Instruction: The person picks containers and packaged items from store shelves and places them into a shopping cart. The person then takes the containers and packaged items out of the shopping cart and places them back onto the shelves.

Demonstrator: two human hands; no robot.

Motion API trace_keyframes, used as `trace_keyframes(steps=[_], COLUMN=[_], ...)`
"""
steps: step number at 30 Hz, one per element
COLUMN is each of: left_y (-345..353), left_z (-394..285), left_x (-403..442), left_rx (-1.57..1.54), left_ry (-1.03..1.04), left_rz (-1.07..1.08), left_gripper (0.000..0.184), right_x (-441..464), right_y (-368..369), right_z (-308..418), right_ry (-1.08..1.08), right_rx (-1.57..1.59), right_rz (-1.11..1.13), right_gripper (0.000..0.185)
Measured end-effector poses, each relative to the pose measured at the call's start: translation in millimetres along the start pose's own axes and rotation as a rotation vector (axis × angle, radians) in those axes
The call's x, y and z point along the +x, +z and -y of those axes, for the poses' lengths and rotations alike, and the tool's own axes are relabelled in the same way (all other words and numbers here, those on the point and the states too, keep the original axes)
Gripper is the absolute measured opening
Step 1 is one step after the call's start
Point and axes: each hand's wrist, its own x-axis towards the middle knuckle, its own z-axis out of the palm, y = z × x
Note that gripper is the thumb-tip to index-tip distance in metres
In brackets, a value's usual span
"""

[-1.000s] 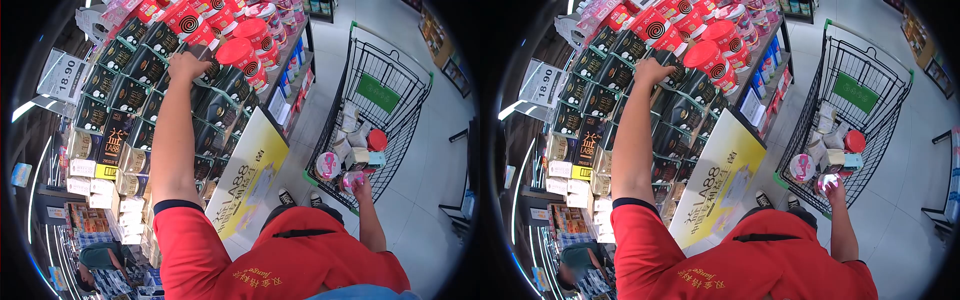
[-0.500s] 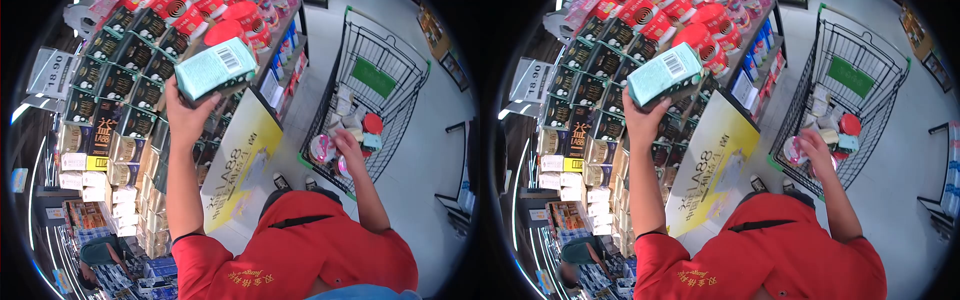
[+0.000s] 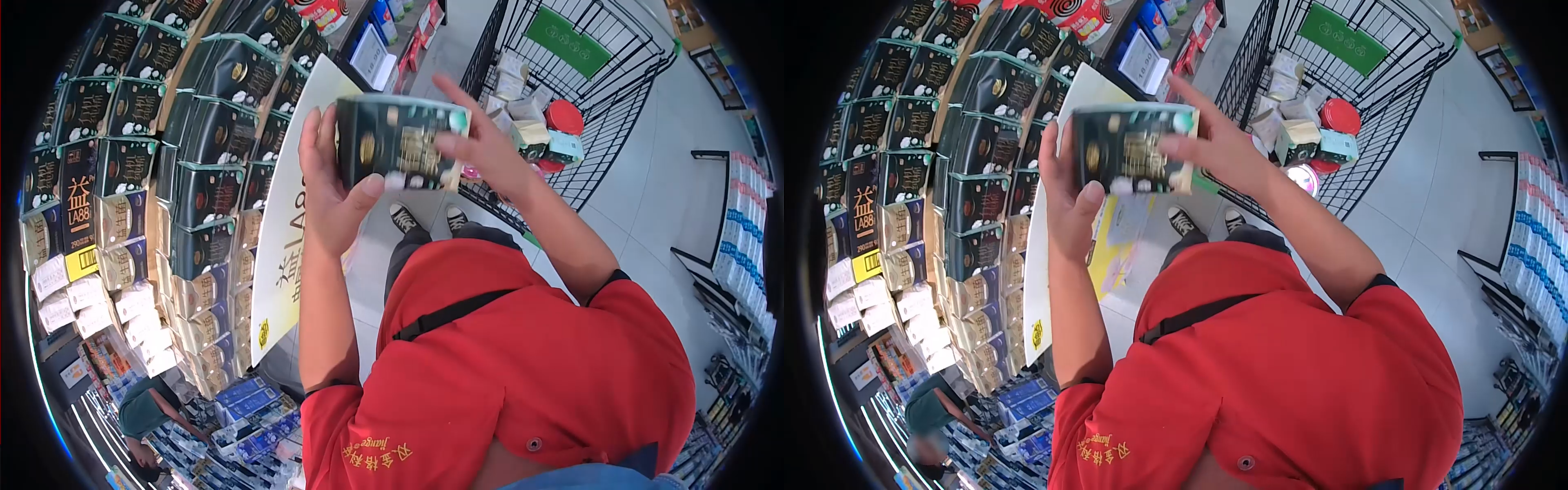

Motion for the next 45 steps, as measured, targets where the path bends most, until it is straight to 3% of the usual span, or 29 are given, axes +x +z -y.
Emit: trace_keyframes(steps=[2, 4, 6, 8, 9, 10, 13, 15, 17, 19, 20, 24, 28, 30, 32, 35, 36, 37, 38, 41, 43, 45], left_y=[5.9, 2.2, 9.7, 8.5, 6.7, 2.6, -0.1, -7.3, -14.5, -26.3, -33.5, -55.0, -94.2, -105.7, -123.9, -140.9, -139.5, -149.9, -155.9, -152.0, -153.8, -140.3], left_z=[-10.5, -7.4, 0.6, 14.5, 27.5, 42.3, 49.8, 62.4, 59.4, 59.2, 63.4, 57.9, 113.3, 123.8, 152.0, 175.0, 171.4, 191.3, 203.9, 209.2, 217.1, 204.4], left_x=[-4.5, -0.7, -2.7, -6.7, -9.5, -13.6, -28.6, -42.8, -56.0, -70.8, -78.4, -107.7, -163.7, -186.7, -218.2, -265.7, -275.9, -302.9, -325.0, -367.1, -395.9, -394.8], left_rx=[0.01, 0.474, 0.459, 0.332, 0.341, 0.436, 0.73, 0.787, 0.782, 0.746, 0.721, 0.722, 0.898, 0.852, 0.898, 0.956, 0.894, 0.925, 0.951, 0.764, 0.666, 0.597], left_ry=[-0.117, -0.343, -0.357, -0.371, -0.364, -0.327, -0.218, -0.219, -0.295, -0.365, -0.408, -0.494, -0.514, -0.58, -0.456, -0.535, -0.652, -0.608, -0.715, -1.063, -1.137, -1.166], left_rz=[0.004, 0.193, 0.114, 0.094, 0.077, 0.135, 0.235, 0.255, 0.21, 0.195, 0.163, 0.023, -0.102, -0.221, -0.299, -0.413, -0.448, -0.494, -0.536, -0.673, -0.726, -0.778], left_gripper=[0.095, 0.083, 0.072, 0.069, 0.069, 0.067, 0.07, 0.071, 0.071, 0.071, 0.07, 0.067, 0.065, 0.057, 0.042, 0.016, 0.013, 0.017, 0.023, 0.031, 0.033, 0.032], right_x=[-6.3, -17.4, -26.8, -35.4, -39.0, -37.8, -50.3, -59.9, -72.0, -80.2, -98.1, -120.6, -135.1, -140.0, -145.3, -151.8, -153.1, -154.5, -163.7, -171.4, -179.9, -184.0], right_y=[-9.1, 0.9, 4.8, -2.4, -2.7, -4.4, -33.7, -60.6, -87.5, -99.4, -138.3, -170.0, -182.4, -180.5, -180.7, -180.8, -181.0, -181.3, -199.8, -204.0, -211.0, -206.1], right_z=[-16.8, -26.9, -36.7, -45.5, -44.0, -45.0, -64.0, -95.8, -109.3, -111.7, -144.6, -179.8, -215.9, -224.3, -225.9, -230.3, -229.5, -234.3, -257.1, -270.7, -272.5, -261.8], right_ry=[0.622, 0.716, 0.789, 0.762, 0.778, 0.793, 0.76, 0.735, 0.666, 0.735, 0.794, 0.882, 0.905, 0.904, 0.937, 0.93, 0.932, 0.906, 0.949, 0.957, 0.949, 0.973], right_rx=[0.701, 0.793, 0.944, 0.965, 0.91, 0.853, 0.64, 0.649, 0.694, 0.54, 0.503, 0.401, 0.417, 0.434, 0.451, 0.539, 0.511, 0.553, 0.807, 0.722, 0.702, 0.466], right_rz=[0.057, 0.017, 0.03, 0.108, -0.028, -0.146, -0.145, -0.344, -0.396, -0.69, -0.654, -0.683, -0.728, -0.741, -0.688, -0.72, -0.704, -0.736, -0.696, -0.695, -0.722, -0.621], right_gripper=[0.058, 0.054, 0.053, 0.052, 0.051, 0.051, 0.051, 0.05, 0.046, 0.044, 0.042, 0.036, 0.034, 0.037, 0.041, 0.042, 0.042, 0.047, 0.039, 0.042, 0.043, 0.046])
